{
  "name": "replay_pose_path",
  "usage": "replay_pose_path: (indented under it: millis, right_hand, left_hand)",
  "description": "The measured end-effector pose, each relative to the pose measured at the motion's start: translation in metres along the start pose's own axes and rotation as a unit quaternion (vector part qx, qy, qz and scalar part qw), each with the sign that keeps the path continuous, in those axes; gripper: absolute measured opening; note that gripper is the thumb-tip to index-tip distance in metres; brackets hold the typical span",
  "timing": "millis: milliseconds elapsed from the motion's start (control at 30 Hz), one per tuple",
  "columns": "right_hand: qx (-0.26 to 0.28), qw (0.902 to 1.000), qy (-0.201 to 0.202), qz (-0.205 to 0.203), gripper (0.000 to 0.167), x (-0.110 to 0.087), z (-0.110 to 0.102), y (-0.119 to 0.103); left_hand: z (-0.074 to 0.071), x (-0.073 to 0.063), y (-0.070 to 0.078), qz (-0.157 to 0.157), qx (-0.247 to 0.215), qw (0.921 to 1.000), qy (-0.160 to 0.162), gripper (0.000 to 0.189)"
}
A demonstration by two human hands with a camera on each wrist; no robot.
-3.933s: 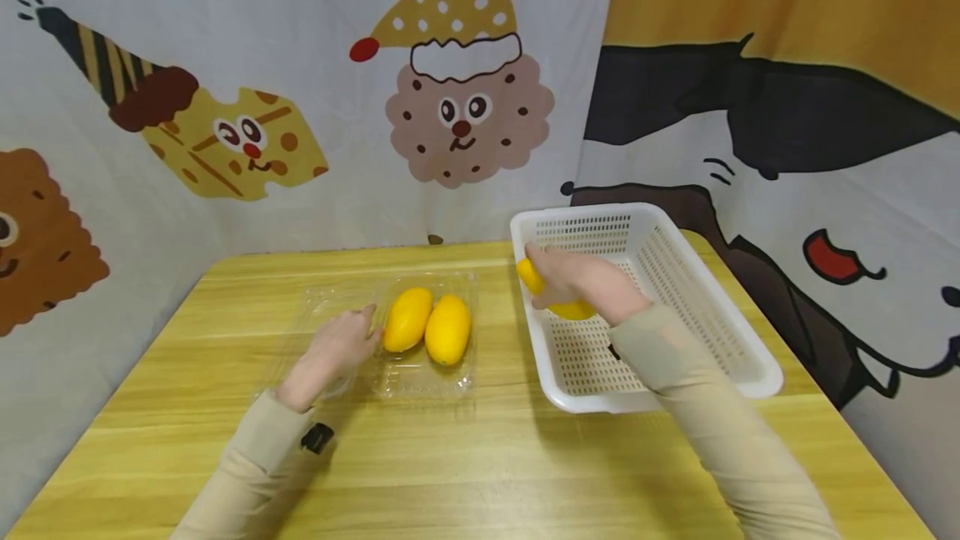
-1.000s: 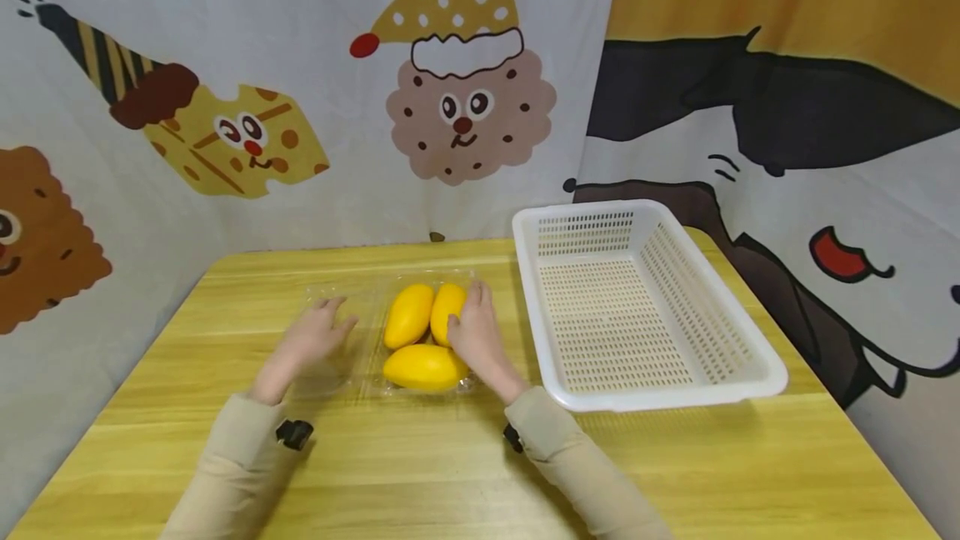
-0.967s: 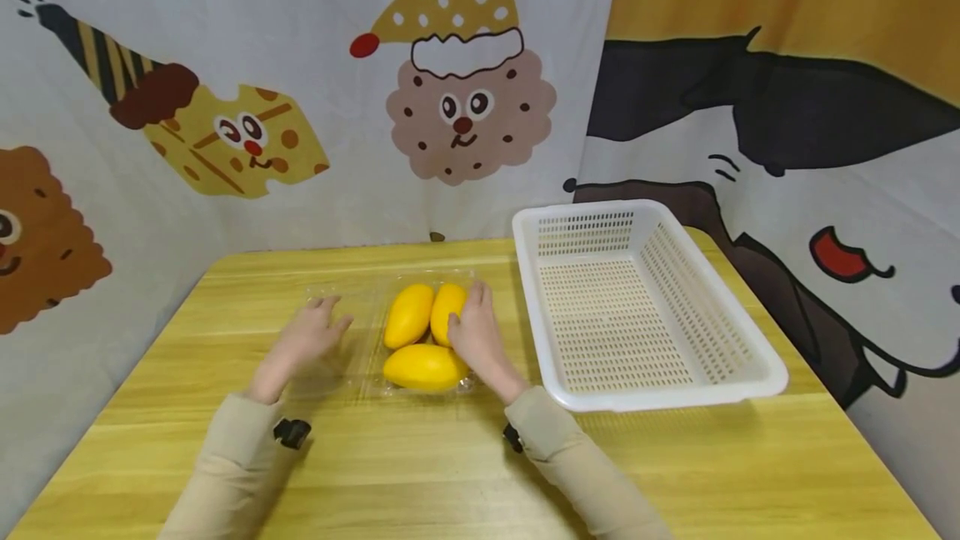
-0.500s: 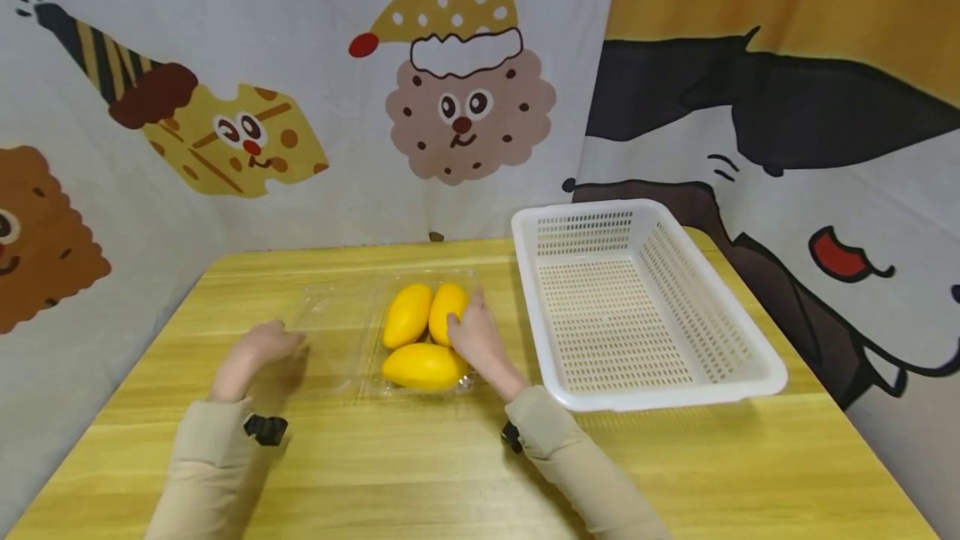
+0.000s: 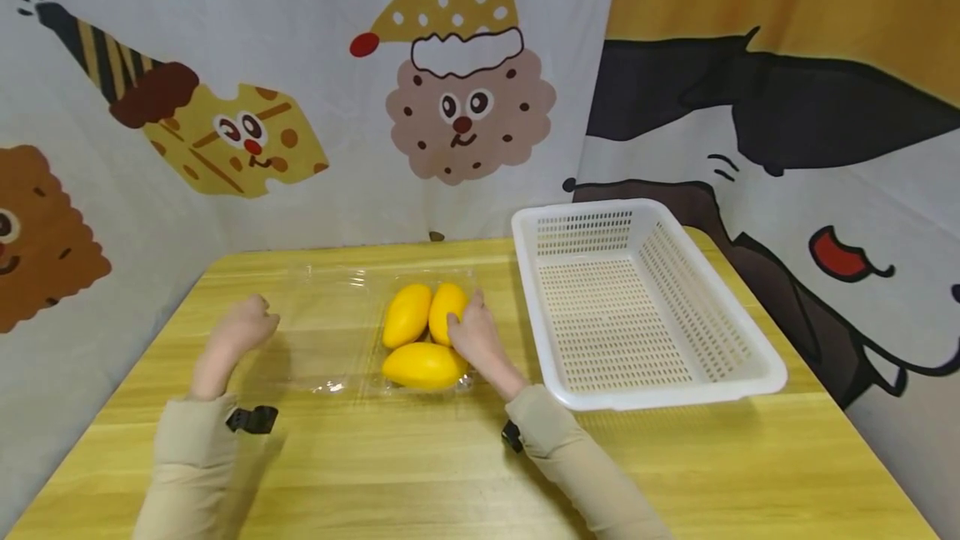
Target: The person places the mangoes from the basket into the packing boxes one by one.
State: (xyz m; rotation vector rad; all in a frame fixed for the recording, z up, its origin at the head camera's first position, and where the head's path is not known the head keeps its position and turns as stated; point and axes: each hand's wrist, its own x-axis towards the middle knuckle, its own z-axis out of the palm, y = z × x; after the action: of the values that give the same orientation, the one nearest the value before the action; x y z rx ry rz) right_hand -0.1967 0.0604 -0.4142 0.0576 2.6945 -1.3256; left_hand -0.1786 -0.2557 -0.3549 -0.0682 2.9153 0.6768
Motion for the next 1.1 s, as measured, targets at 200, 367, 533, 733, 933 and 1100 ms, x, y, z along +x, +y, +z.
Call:
replay_pose_path:
  millis: [200, 367, 533, 733, 933, 1100]
  right_hand:
    - [0.001, 1.0, -0.001, 0.005, 0.074, 0.001, 0.0, 0.0]
    - [0.002, 1.0, -0.002, 0.006, 0.074, 0.001, 0.001, -0.001]
    - [0.006, 1.0, -0.007, 0.002, 0.074, 0.001, 0.002, -0.001]
    - [0.039, 0.9991, -0.013, 0.006, 0.071, 0.001, 0.003, -0.001]
    - [0.109, 0.994, -0.01, 0.01, 0.066, 0.003, 0.003, -0.001]
    - [0.153, 0.9881, -0.009, 0.01, 0.067, 0.001, 0.001, 0.0]
  left_hand:
    - [-0.028, -0.01, 0.022, 0.033, -0.012, 0.9994, 0.004, 0.053]
    - [-0.043, -0.025, 0.042, 0.076, -0.094, 0.9915, -0.047, 0.061]
    - [-0.039, -0.03, 0.057, 0.122, -0.233, 0.9594, -0.101, 0.075]
    - [-0.008, -0.022, 0.069, 0.163, -0.225, 0.9586, -0.059, 0.068]
    - [0.025, -0.01, 0.083, 0.229, -0.208, 0.9505, -0.027, 0.061]
    - [0.047, -0.005, 0.092, 0.248, -0.142, 0.9582, -0.002, 0.062]
